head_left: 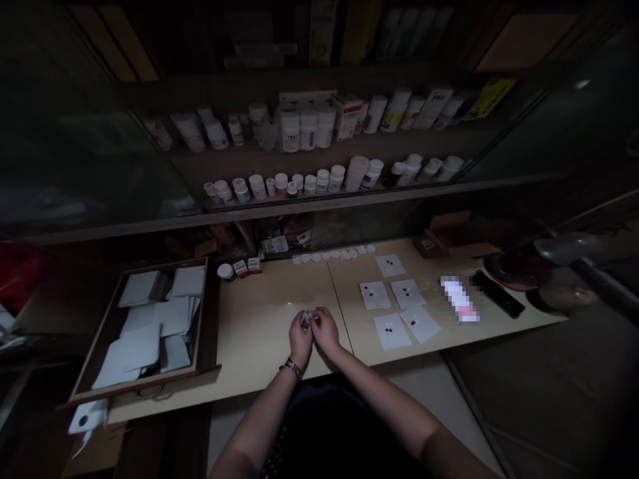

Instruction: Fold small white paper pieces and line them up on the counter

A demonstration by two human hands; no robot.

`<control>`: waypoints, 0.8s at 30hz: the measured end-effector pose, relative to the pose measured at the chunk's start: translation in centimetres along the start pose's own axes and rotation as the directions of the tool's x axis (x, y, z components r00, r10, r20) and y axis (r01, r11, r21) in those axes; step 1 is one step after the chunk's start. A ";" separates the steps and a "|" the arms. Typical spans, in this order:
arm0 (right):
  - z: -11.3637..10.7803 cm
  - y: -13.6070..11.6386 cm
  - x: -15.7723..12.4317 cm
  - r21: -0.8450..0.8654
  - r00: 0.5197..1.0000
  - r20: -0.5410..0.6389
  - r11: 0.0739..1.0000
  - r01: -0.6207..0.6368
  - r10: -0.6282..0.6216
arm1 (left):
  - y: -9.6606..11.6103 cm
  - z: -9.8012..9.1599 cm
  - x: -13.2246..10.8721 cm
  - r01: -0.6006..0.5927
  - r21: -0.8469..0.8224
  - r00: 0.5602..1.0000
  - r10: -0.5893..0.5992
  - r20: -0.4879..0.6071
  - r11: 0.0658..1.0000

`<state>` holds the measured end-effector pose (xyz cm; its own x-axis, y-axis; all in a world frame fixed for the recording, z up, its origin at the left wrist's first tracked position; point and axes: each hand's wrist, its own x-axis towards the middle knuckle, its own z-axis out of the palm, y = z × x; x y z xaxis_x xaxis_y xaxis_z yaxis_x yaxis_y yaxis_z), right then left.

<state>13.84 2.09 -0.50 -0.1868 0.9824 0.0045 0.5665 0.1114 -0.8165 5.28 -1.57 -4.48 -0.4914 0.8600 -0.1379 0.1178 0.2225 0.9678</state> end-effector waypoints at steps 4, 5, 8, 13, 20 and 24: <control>-0.1 0.0 0.0 -0.046 0.999 0.022 0.998 -0.033 0.034 | 0.2 -0.1 -0.1 0.007 0.027 1.000 -0.007 0.013 1.000; -0.2 0.0 -0.1 -0.049 0.998 0.032 0.998 -0.047 0.049 | 0.2 -0.1 -0.1 0.016 0.027 1.000 -0.017 0.016 0.999; -0.2 -0.1 -0.1 -0.010 0.997 0.056 0.999 -0.048 0.048 | 0.5 0.0 -0.3 0.044 0.016 0.999 -0.044 0.032 0.999; 0.0 -0.7 -0.2 0.010 0.998 0.060 1.000 -0.013 0.012 | 1.4 0.3 -0.7 0.132 -0.016 0.990 -0.131 0.049 0.991; 0.2 -1.0 0.0 0.049 0.999 0.049 0.999 0.009 -0.011 | 1.9 0.3 -0.6 0.148 0.028 0.988 -0.149 0.048 0.989; 0.1 -1.2 0.0 0.028 0.999 0.046 1.000 0.002 -0.004 | 2.0 0.3 -0.5 0.171 -0.011 0.983 -0.170 0.073 0.985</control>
<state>13.10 1.95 0.39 -0.2258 0.9740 -0.0194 0.5434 0.1094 -0.8323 6.02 -1.39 -2.58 -0.4400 0.8409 -0.3152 0.0223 0.3611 0.9323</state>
